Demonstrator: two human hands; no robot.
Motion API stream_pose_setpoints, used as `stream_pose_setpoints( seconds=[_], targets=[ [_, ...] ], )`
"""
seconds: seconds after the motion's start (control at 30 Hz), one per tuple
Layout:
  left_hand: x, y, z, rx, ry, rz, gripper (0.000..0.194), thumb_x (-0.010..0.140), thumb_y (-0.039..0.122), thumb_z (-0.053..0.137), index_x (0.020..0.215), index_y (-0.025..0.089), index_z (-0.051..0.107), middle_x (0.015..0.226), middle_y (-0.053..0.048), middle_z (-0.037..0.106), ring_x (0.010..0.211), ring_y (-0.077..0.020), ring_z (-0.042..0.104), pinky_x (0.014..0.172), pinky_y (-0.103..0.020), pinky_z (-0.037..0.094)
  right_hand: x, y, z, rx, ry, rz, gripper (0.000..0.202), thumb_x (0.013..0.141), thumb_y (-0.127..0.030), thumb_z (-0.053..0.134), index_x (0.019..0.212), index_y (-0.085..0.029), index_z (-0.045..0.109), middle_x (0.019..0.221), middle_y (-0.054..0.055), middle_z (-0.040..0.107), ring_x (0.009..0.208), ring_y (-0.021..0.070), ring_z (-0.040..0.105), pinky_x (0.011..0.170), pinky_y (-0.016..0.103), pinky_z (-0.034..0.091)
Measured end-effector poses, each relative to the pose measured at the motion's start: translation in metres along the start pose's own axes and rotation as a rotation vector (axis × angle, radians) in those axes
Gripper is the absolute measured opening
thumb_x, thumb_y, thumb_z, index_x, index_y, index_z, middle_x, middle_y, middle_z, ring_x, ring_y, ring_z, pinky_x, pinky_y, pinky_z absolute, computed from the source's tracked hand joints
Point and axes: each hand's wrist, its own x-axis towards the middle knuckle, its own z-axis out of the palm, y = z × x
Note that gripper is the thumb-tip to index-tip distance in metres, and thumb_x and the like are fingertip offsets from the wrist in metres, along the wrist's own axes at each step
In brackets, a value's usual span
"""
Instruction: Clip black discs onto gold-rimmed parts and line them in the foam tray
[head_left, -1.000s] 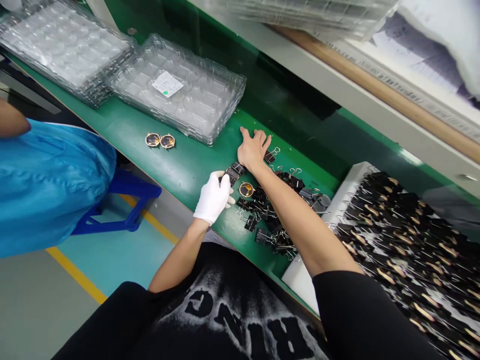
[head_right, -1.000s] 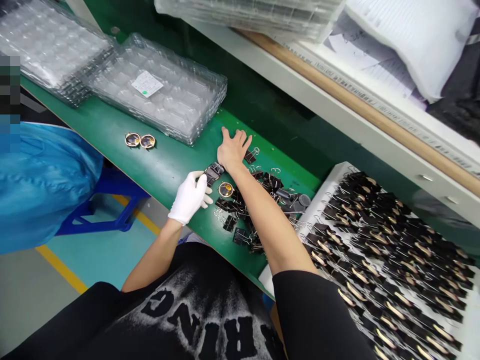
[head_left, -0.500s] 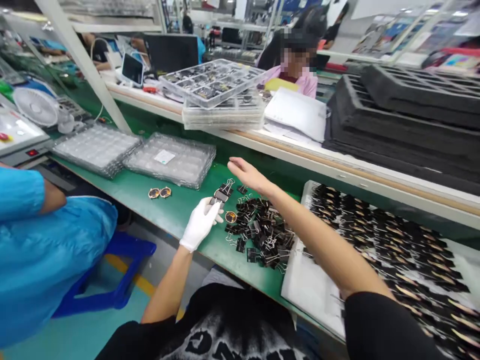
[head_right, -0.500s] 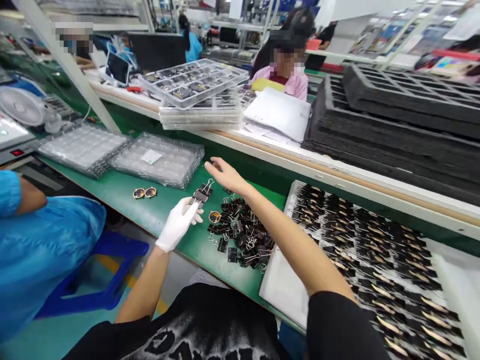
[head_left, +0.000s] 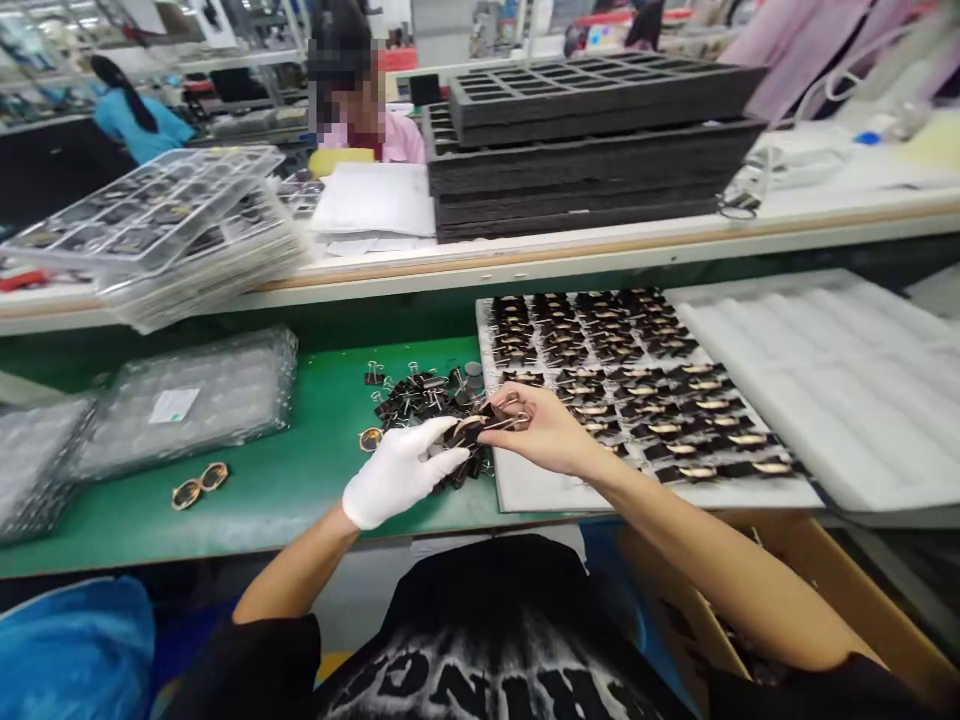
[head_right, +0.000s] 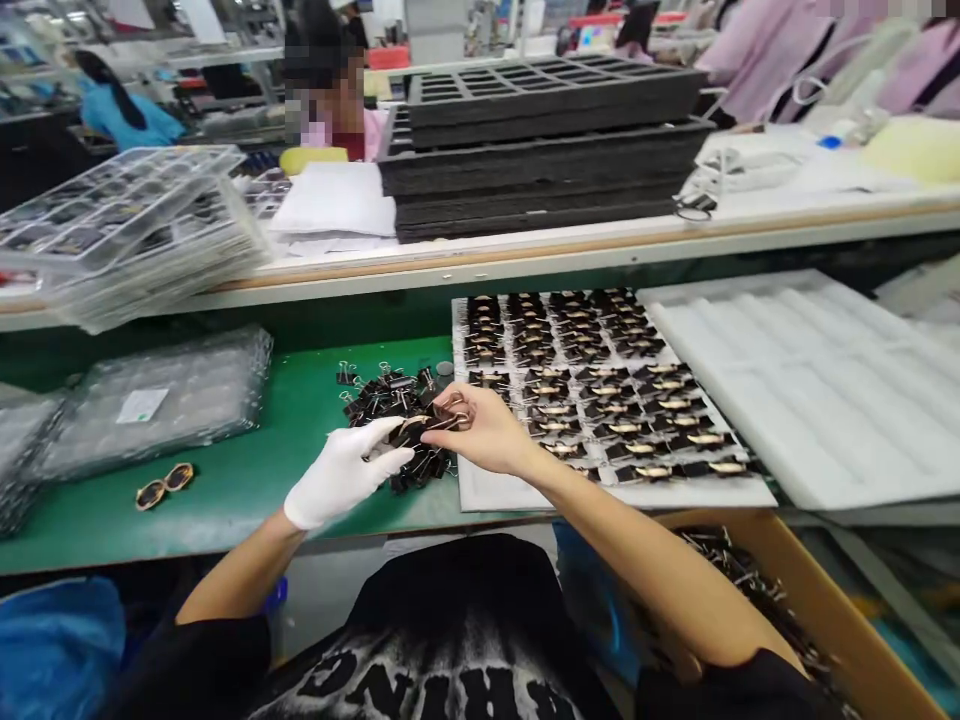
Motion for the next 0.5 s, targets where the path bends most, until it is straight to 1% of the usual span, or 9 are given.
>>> stream_pose_setpoints(
  seconds=[0.1,0.2,0.27,0.3,0.33,0.37,0.43,0.47,0.5],
  targets=[
    [0.014,0.013,0.006,0.061,-0.08,0.098,0.035,0.1,0.041,0.062,0.13,0.024,0.067,0.079,0.004,0.071,0.059,-0.0089,0.056,0.061,-0.023,0.044,-0.023,0.011,-0.011,0.075,0.131,-0.017,0.045,0.063,-0.041,0.094,0.088,-0.023,0.061,0.085,0.002,0.072,0.083,0.0216,0.072,0.076,0.035,0.058],
    [0.028,0.025,0.009,0.093,-0.194,0.148,0.035,0.101,0.043,0.061,0.13,0.025,0.066,0.069,0.007,0.067,0.056,-0.0092,0.058,0.059,-0.023,0.045,-0.042,0.017,-0.021,0.12,0.208,-0.002,0.045,0.064,-0.041,0.094,0.091,-0.023,0.062,0.089,0.004,0.074,0.088,0.0234,0.074,0.075,0.034,0.06],
    [0.037,0.029,0.012,0.107,-0.24,0.207,0.036,0.102,0.043,0.06,0.133,0.026,0.064,0.074,0.005,0.071,0.059,-0.0105,0.063,0.062,-0.024,0.048,-0.055,0.019,-0.029,0.122,0.236,-0.018,0.041,0.067,-0.039,0.094,0.091,-0.023,0.064,0.09,0.005,0.075,0.09,0.0237,0.075,0.078,0.034,0.061],
    [0.042,0.03,0.015,0.125,-0.231,0.265,0.036,0.102,0.042,0.06,0.134,0.026,0.064,0.082,0.003,0.075,0.065,-0.0121,0.067,0.066,-0.025,0.05,-0.062,0.02,-0.033,0.128,0.245,-0.044,0.04,0.069,-0.038,0.093,0.094,-0.023,0.066,0.096,0.006,0.077,0.096,0.024,0.076,0.083,0.035,0.061],
    [0.046,0.029,0.017,0.155,-0.205,0.344,0.036,0.102,0.041,0.06,0.134,0.026,0.064,0.093,-0.001,0.079,0.074,-0.0146,0.071,0.072,-0.027,0.053,-0.069,0.021,-0.037,0.147,0.24,-0.076,0.043,0.07,-0.036,0.094,0.102,-0.023,0.068,0.109,0.008,0.077,0.106,0.0247,0.075,0.09,0.035,0.06],
    [0.05,0.028,0.02,0.2,-0.177,0.432,0.035,0.102,0.04,0.059,0.133,0.026,0.065,0.104,-0.005,0.08,0.084,-0.0181,0.074,0.078,-0.03,0.054,-0.077,0.023,-0.041,0.185,0.216,-0.105,0.054,0.07,-0.036,0.095,0.114,-0.025,0.068,0.125,0.01,0.075,0.118,0.0258,0.071,0.097,0.036,0.059],
    [0.057,0.027,0.026,0.323,-0.174,0.571,0.032,0.103,0.035,0.054,0.129,0.025,0.069,0.119,-0.011,0.078,0.1,-0.0257,0.076,0.085,-0.038,0.055,-0.09,0.029,-0.047,0.325,0.133,-0.121,0.081,0.071,-0.045,0.095,0.141,-0.03,0.056,0.148,0.013,0.063,0.132,0.0277,0.064,0.102,0.038,0.059],
    [0.061,0.027,0.029,0.383,-0.213,0.603,0.032,0.103,0.032,0.05,0.127,0.024,0.071,0.122,-0.013,0.078,0.105,-0.0285,0.075,0.085,-0.04,0.055,-0.095,0.033,-0.049,0.4,0.095,-0.098,0.087,0.074,-0.051,0.092,0.148,-0.031,0.05,0.151,0.015,0.06,0.131,0.0281,0.065,0.099,0.039,0.061],
    [0.064,0.028,0.032,0.432,-0.267,0.609,0.034,0.103,0.03,0.047,0.126,0.024,0.072,0.123,-0.014,0.077,0.109,-0.0302,0.075,0.086,-0.042,0.056,-0.099,0.038,-0.05,0.457,0.078,-0.062,0.085,0.078,-0.054,0.088,0.149,-0.03,0.048,0.149,0.016,0.062,0.124,0.0276,0.07,0.094,0.039,0.063]
  ],
)
